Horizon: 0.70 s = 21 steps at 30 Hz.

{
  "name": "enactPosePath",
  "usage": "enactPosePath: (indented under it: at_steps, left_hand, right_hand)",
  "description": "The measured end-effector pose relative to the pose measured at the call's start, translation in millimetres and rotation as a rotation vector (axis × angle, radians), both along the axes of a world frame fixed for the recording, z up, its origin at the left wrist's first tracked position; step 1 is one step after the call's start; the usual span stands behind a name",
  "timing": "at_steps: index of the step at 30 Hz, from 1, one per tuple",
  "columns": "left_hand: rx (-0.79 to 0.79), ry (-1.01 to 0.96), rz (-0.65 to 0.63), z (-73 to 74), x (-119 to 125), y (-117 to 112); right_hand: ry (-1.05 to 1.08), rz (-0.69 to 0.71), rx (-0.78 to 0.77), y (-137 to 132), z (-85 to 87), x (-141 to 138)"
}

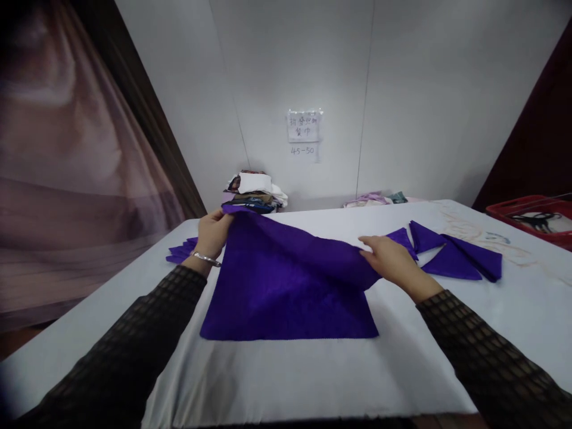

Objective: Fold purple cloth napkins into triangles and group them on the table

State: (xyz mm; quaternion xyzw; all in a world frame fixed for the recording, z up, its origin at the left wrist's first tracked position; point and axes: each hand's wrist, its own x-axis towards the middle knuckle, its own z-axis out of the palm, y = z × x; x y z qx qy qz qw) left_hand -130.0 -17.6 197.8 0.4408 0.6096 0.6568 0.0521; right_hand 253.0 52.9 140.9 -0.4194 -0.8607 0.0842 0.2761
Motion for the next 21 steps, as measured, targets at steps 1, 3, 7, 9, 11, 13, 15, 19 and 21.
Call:
enactPosePath:
  at_steps: [1,3,7,9,11,13,15,19,21]
  left_hand:
    - [-0.018,0.126,-0.015,6.1,12.4,-0.2]
    - [-0.063,0.350,-0.064,16.4,42.7,-0.6]
    - [-0.143,0.650,-0.223,30.1,99.0,-2.9]
    - [-0.147,0.691,-0.238,34.4,110.5,-5.1]
    - [-0.152,0.668,-0.241,33.9,109.4,-8.3]
    - [-0.194,0.644,-0.248,23.9,100.7,-12.7]
    - [-0.319,0.627,-0.261,2.3,89.3,-18.1]
    - [-0.710,0.399,-0.428,-54.2,59.0,-26.5]
    - [-0.755,0.286,-0.425,-71.0,35.3,-25.8]
  right_hand:
    - [0.037,0.034,0.021,-4.8,6.4,-10.6]
    - [0.147,0.172,-0.030,-17.9,22.8,-40.4]
    - [0.337,0.303,-0.088,-33.5,56.5,-104.8]
    - [0.421,0.331,-0.095,-28.7,67.8,-123.0]
    - [0.470,0.395,-0.136,-19.1,75.1,-129.0]
    - [0.492,0.449,-0.203,-9.2,80.5,-127.1]
    - [0.513,0.437,-0.252,-1.4,85.8,-121.4]
    - [0.541,0.316,-0.259,13.0,97.3,-106.3]
    - [0.543,0.263,-0.273,24.4,101.6,-97.3]
